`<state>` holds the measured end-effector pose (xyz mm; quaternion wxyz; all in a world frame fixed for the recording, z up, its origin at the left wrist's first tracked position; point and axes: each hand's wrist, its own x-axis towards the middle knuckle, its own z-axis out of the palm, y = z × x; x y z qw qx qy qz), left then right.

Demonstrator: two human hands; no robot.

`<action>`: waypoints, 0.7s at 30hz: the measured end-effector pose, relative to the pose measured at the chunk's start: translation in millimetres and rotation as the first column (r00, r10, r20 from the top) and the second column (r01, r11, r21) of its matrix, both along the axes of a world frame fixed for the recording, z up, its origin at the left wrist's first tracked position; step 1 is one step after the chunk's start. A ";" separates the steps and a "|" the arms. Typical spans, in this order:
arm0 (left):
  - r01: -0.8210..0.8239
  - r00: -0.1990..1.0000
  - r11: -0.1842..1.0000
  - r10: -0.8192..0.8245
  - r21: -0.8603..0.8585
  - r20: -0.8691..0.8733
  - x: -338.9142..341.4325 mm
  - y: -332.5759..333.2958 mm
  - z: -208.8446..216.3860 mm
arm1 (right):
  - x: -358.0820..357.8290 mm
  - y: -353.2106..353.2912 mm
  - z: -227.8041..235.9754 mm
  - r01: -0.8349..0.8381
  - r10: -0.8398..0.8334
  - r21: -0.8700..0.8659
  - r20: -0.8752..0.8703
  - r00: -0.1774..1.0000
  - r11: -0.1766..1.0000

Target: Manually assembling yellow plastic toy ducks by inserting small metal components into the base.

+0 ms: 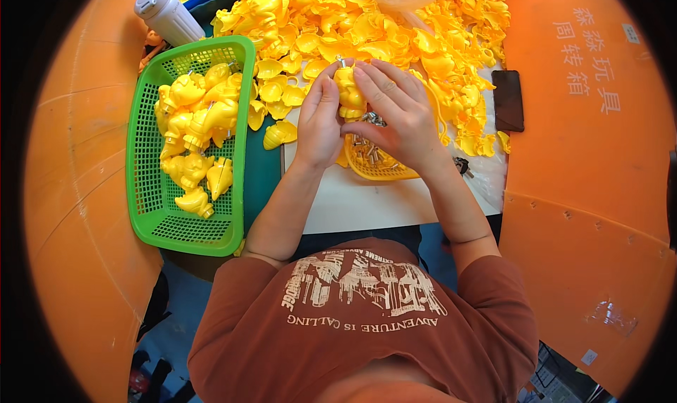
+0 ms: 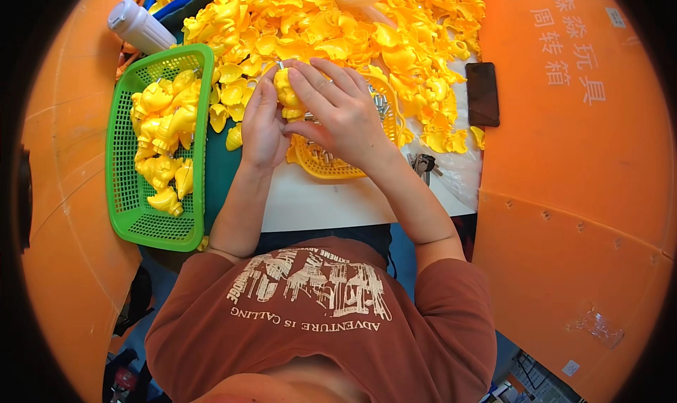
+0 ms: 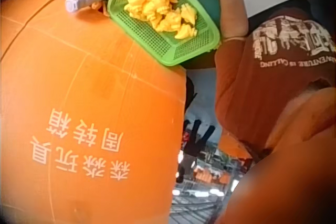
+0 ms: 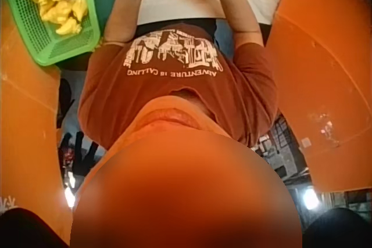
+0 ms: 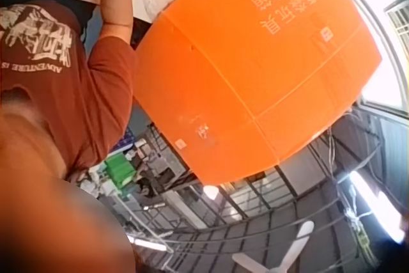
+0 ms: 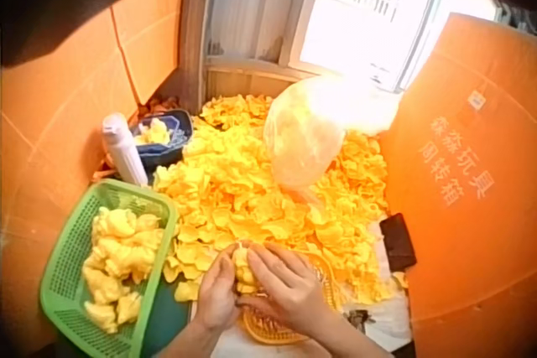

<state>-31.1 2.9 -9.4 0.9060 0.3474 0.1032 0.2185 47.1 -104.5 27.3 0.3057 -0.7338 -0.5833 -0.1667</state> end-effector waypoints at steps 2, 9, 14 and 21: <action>0.015 1.000 1.000 -0.015 0.015 -0.002 -0.8 1.8 1.5 | 3.7 -1.4 2.3 -0.033 0.032 -0.029 -0.051 0.998 0.999; 0.007 1.000 0.995 -0.004 0.104 -0.026 1.3 3.4 -6.2 | 8.0 -3.3 3.0 -0.070 0.067 -0.037 -0.072 0.995 0.997; -0.027 0.997 0.988 0.037 0.154 -0.062 1.5 1.8 -6.2 | 3.3 -1.5 2.2 -0.038 0.036 -0.014 -0.078 0.996 0.999; -0.028 0.999 0.955 0.033 0.297 -0.011 -3.0 3.1 -1.8 | 3.2 1.0 -3.0 -0.030 0.031 0.031 -0.027 0.999 0.999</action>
